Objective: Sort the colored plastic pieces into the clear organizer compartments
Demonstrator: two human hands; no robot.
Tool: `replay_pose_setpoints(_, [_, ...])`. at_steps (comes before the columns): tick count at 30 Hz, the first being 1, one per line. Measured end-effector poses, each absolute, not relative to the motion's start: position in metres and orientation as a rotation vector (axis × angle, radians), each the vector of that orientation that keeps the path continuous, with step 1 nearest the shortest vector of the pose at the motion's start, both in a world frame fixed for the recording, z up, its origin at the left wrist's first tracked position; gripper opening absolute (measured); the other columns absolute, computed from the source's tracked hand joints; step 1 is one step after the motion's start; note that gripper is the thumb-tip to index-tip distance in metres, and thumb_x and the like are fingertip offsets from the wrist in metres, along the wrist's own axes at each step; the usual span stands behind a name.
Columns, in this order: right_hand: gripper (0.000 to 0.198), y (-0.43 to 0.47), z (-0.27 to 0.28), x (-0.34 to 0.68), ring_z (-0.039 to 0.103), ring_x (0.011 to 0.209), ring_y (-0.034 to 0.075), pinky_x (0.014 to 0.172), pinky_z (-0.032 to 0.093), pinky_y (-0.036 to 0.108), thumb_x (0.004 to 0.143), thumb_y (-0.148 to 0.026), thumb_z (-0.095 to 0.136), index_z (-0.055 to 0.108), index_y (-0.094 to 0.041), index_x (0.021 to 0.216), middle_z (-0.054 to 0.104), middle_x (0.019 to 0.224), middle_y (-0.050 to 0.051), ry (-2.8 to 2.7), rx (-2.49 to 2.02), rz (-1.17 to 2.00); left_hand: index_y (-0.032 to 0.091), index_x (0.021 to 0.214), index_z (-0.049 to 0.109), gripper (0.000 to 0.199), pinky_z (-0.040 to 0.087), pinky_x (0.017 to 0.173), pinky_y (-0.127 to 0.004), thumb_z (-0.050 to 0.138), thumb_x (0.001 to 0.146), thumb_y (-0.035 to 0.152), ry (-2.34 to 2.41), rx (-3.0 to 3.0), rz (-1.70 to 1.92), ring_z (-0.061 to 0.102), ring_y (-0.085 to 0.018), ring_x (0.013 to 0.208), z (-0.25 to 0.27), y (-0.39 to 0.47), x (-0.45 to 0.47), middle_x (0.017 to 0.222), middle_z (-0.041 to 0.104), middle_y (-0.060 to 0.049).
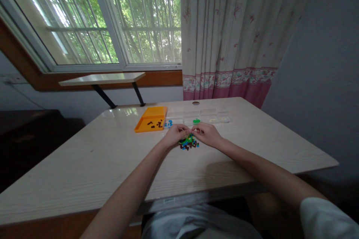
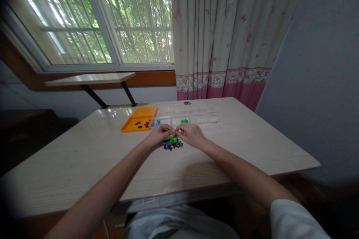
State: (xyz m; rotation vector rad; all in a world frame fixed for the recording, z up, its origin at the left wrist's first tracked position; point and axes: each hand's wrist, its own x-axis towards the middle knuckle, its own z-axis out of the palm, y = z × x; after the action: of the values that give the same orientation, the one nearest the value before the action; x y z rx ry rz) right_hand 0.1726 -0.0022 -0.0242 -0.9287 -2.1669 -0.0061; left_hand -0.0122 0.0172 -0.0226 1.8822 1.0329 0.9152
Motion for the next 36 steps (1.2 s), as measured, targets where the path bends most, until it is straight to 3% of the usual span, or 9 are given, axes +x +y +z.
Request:
replay_pose_setpoints(28, [0.012, -0.001, -0.012, 0.182, 0.049, 0.059, 0.009, 0.058, 0.037, 0.020, 0.080, -0.025, 0.053, 0.062, -0.019, 0.083, 0.059, 0.071, 0.001, -2.050, -0.914, -0.016, 0.011, 0.076, 0.066, 0.034, 0.035, 0.053, -0.021, 0.053, 0.072, 0.042, 1.129, 1.977, 0.958, 0.047, -0.010, 0.054, -0.022, 0.023, -0.020, 0.063, 0.060, -0.002])
replay_pose_setpoints(31, [0.012, 0.002, -0.004, 0.191, 0.046, 0.055, 0.009, 0.056, 0.036, 0.021, 0.080, -0.025, 0.053, 0.062, -0.018, 0.083, 0.056, 0.068, 0.001, -1.932, -0.948, -0.054, 0.012, 0.081, 0.066, 0.030, 0.037, 0.057, -0.022, 0.047, 0.078, 0.035, 1.231, 2.241, 0.842, 0.048, -0.011, 0.058, -0.020, 0.022, -0.027, 0.068, 0.062, -0.003])
replay_pose_setpoints(36, [0.014, 0.004, 0.002, 0.199, 0.044, 0.054, 0.010, 0.054, 0.036, 0.021, 0.080, -0.028, 0.052, 0.062, -0.018, 0.080, 0.055, 0.066, 0.001, -1.876, -0.947, -0.085, 0.022, 0.107, 0.061, 0.032, 0.040, 0.073, -0.024, 0.039, 0.083, 0.021, 1.174, 2.619, 0.561, 0.054, -0.015, 0.081, -0.015, 0.012, -0.029, 0.090, 0.058, -0.006])
